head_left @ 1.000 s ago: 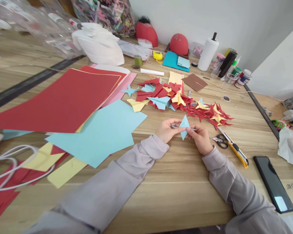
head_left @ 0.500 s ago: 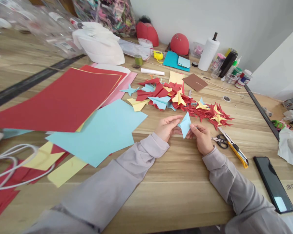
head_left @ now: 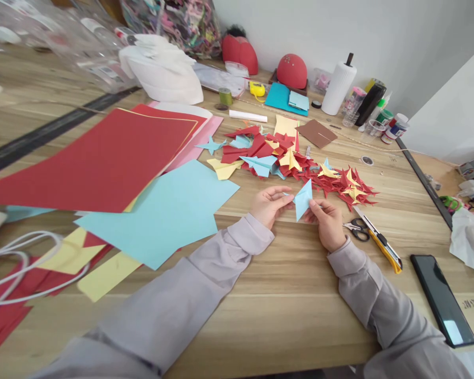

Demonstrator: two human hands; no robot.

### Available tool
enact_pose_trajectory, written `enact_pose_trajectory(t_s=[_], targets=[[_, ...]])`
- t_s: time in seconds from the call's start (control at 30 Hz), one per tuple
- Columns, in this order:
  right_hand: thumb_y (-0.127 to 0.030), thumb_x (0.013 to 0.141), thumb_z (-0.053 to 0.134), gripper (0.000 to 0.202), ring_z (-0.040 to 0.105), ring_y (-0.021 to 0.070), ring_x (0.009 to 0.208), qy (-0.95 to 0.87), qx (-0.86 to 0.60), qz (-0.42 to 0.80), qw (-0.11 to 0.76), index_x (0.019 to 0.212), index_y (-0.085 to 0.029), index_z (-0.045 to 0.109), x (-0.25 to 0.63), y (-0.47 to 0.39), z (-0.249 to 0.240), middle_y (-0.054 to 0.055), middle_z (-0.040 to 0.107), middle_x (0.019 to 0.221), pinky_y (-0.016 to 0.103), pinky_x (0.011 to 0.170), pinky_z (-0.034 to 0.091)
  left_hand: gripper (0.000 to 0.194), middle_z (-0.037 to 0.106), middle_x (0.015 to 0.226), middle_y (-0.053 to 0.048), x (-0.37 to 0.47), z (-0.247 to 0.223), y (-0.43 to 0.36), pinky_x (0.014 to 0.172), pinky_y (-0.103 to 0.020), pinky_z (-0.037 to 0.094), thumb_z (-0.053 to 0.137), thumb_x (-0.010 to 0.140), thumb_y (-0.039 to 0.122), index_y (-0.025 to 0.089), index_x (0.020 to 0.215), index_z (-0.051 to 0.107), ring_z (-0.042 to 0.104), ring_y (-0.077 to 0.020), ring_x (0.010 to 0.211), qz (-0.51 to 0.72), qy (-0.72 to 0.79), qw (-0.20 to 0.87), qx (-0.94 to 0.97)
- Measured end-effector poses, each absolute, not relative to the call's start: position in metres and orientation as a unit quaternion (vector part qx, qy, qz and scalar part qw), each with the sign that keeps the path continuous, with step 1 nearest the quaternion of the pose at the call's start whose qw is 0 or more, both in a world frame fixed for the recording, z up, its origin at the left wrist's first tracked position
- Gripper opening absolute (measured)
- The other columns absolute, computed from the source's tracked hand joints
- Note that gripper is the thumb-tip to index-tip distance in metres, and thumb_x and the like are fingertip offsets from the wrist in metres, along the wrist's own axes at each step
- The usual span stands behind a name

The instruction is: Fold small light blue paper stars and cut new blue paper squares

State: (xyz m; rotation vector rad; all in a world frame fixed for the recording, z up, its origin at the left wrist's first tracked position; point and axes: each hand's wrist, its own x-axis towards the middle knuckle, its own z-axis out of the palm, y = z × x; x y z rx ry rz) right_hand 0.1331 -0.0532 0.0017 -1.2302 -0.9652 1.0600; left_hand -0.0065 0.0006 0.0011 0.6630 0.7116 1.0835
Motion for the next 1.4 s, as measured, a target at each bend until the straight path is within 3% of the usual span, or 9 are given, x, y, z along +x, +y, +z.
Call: enact_pose_trajectory(t_s=[0.17, 0.33, 0.43, 0.6, 0.87, 1.1, 1.4], targets=[[-0.044, 0.071, 0.067, 0.031, 0.045, 0.008, 0.041, -0.445, -0.538, 0.442, 0.563, 0.058, -0.018, 0.058, 0.1325, -0.0559, 0.0052, -0.003, 0.055, 0.048, 0.022, 0.042, 0.034, 0.025, 0.064, 0.056, -0.001, -0.0097, 0.0032, 0.0027, 0.055, -0.023, 0.05, 0.075, 0.058, 0.021, 0.011, 0.079, 0.065, 0.061, -0.0109, 0.054, 0.487, 0.319, 0.763, 0.281], [-0.048, 0.07, 0.067, 0.033, 0.039, 0.0076, 0.039, -0.45, -0.553, 0.422, 0.56, 0.059, -0.018, 0.056, 0.1316, -0.0557, 0.0056, -0.004, 0.049, 0.045, 0.023, 0.04, 0.031, 0.028, 0.066, 0.061, -0.002, -0.0107, 0.0058, 0.0027, 0.054, -0.026, 0.051, 0.068, 0.066, 0.029, 0.013, 0.089, 0.063, 0.063, -0.0136, 0.056, 0.489, 0.306, 0.767, 0.28], [-0.047, 0.071, 0.066, 0.033, 0.043, 0.0079, 0.041, -0.446, -0.553, 0.42, 0.564, 0.06, -0.018, 0.056, 0.1315, -0.0555, 0.0056, -0.004, 0.053, 0.048, 0.022, 0.042, 0.033, 0.038, 0.066, 0.065, -0.001, -0.0088, 0.0062, 0.0008, 0.055, -0.026, 0.05, 0.074, 0.06, 0.034, 0.014, 0.09, 0.061, 0.063, -0.0136, 0.058, 0.483, 0.301, 0.768, 0.295], [-0.047, 0.071, 0.066, 0.032, 0.048, 0.0089, 0.043, -0.465, -0.551, 0.424, 0.548, 0.061, -0.018, 0.059, 0.131, -0.0561, 0.0078, -0.002, 0.058, 0.052, 0.023, 0.044, 0.037, 0.051, 0.069, 0.07, -0.001, -0.0058, 0.0019, -0.0025, 0.066, -0.027, 0.05, 0.085, 0.041, 0.018, 0.013, 0.086, 0.063, 0.063, -0.0135, 0.064, 0.46, 0.324, 0.739, 0.371], [-0.051, 0.071, 0.064, 0.034, 0.05, 0.0101, 0.045, -0.493, -0.557, 0.432, 0.51, 0.064, -0.018, 0.06, 0.1292, -0.0564, 0.007, 0.0, 0.06, 0.055, 0.024, 0.046, 0.039, 0.036, 0.069, 0.064, -0.003, -0.0044, 0.0042, -0.0001, 0.062, -0.029, 0.05, 0.085, 0.039, 0.025, 0.013, 0.067, 0.066, 0.062, -0.0144, 0.058, 0.507, 0.333, 0.732, 0.309], [-0.054, 0.074, 0.06, 0.041, 0.041, 0.0082, 0.038, -0.509, -0.567, 0.421, 0.492, 0.056, -0.019, 0.054, 0.1295, -0.0581, 0.008, -0.004, 0.05, 0.042, 0.023, 0.04, 0.032, 0.033, 0.068, 0.062, -0.001, -0.0024, 0.0008, -0.0004, 0.063, -0.027, 0.051, 0.084, 0.039, 0.026, 0.014, 0.063, 0.065, 0.062, -0.0131, 0.058, 0.538, 0.343, 0.702, 0.315], [-0.059, 0.076, 0.053, 0.049, 0.035, 0.0069, 0.032, -0.436, -0.575, 0.425, 0.546, 0.049, -0.019, 0.051, 0.1323, -0.0559, 0.0038, -0.004, 0.043, 0.035, 0.022, 0.035, 0.025, 0.033, 0.063, 0.057, 0.001, -0.0069, 0.0074, 0.0008, 0.053, -0.024, 0.047, 0.084, 0.04, 0.026, 0.013, 0.059, 0.061, 0.057, -0.0107, 0.054, 0.514, 0.343, 0.738, 0.272]])
